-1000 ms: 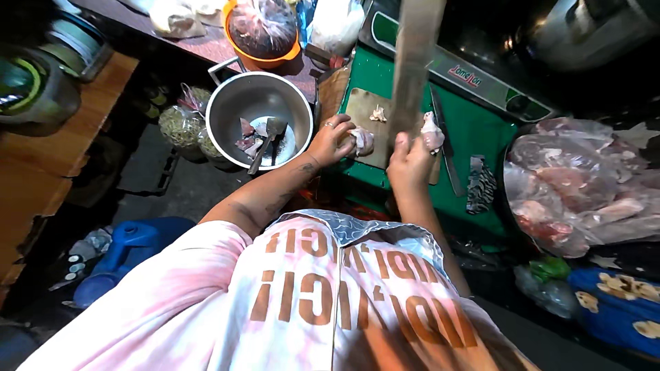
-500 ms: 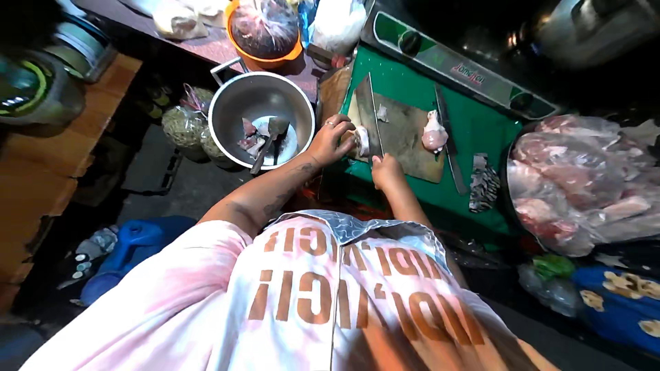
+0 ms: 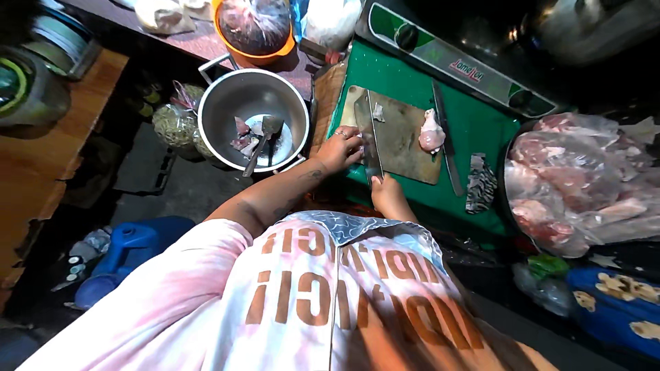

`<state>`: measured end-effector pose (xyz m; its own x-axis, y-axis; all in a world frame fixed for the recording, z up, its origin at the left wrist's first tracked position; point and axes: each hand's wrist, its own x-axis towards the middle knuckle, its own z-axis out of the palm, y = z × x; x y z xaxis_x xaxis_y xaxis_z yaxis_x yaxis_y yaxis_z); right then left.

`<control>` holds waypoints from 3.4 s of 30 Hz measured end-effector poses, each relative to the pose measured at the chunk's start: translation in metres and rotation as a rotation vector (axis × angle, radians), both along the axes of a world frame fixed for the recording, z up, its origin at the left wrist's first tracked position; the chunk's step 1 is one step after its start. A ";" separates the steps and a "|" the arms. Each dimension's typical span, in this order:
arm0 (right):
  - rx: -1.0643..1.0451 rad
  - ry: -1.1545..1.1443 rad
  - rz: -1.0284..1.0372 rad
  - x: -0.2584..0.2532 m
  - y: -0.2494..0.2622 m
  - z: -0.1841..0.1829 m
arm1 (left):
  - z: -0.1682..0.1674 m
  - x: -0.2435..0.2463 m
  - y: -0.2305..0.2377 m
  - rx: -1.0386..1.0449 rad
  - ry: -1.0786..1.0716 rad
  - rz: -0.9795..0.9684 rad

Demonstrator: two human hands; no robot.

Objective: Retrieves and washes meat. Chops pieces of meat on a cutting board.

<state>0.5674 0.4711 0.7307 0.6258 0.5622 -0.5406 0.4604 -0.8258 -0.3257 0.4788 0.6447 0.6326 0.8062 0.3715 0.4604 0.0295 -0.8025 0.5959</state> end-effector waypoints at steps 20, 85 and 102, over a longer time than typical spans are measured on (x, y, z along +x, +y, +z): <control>0.419 0.100 -0.228 0.092 -0.010 0.057 | 0.031 0.002 0.020 0.003 0.054 0.025; 0.406 0.280 -0.318 0.046 -0.077 0.026 | 0.033 0.018 0.004 -0.200 0.321 0.041; 0.229 0.077 -0.013 0.001 -0.056 -0.006 | 0.002 -0.018 0.002 -0.009 0.038 0.004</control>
<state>0.5686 0.4155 0.7250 0.5957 0.6678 -0.4463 0.4165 -0.7319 -0.5393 0.4609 0.6464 0.6343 0.8214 0.3791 0.4262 0.0553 -0.7967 0.6019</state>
